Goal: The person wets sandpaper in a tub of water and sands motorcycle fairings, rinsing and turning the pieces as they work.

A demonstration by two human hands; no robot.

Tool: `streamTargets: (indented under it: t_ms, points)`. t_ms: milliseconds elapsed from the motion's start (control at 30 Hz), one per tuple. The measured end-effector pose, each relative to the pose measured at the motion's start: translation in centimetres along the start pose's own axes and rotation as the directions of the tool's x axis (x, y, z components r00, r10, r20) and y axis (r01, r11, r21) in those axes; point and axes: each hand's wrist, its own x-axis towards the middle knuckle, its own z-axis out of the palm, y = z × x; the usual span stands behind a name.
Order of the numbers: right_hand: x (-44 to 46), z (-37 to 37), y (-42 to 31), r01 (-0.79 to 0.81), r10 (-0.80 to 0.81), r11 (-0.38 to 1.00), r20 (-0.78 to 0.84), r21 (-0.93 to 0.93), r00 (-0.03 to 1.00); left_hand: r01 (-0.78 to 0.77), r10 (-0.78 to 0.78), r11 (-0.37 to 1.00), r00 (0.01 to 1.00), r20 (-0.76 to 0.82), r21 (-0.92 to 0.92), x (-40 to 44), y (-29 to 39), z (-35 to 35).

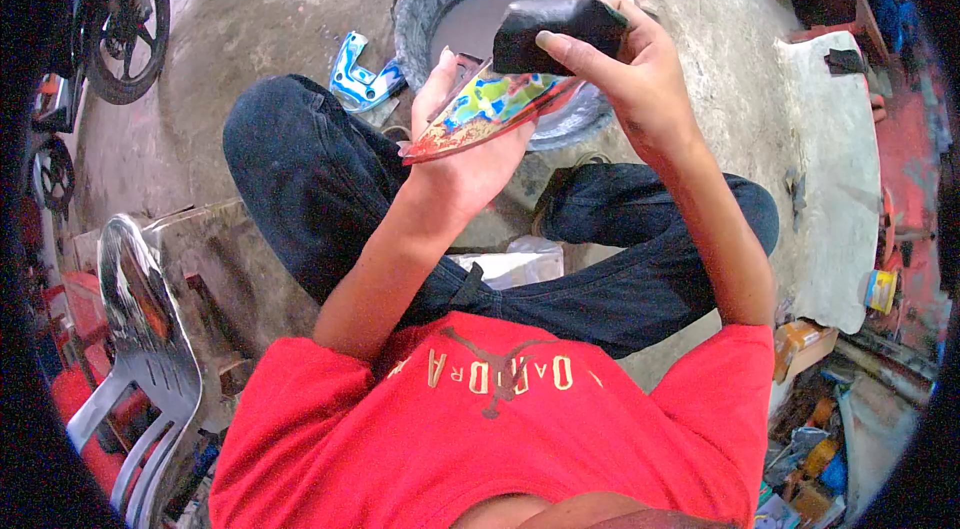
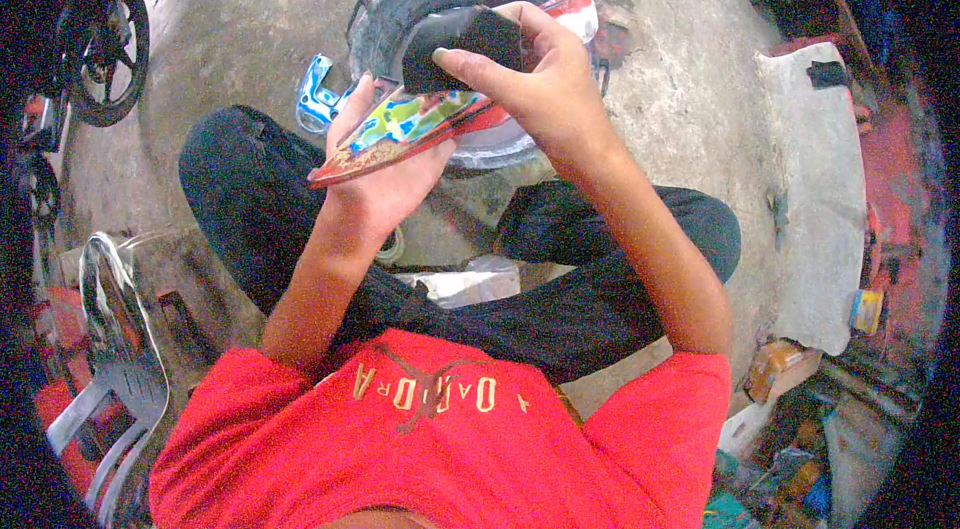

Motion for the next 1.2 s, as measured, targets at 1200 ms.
streamTargets:
  t_ms: [1200]
  points:
    - [-2.3, 2.9, 2.1, 0.580, -0.411, 0.384, 0.429, -0.719, 0.804, -0.037, 0.122, 0.957, 0.950, -0.287, 0.286, 0.2, 0.1, 0.4]
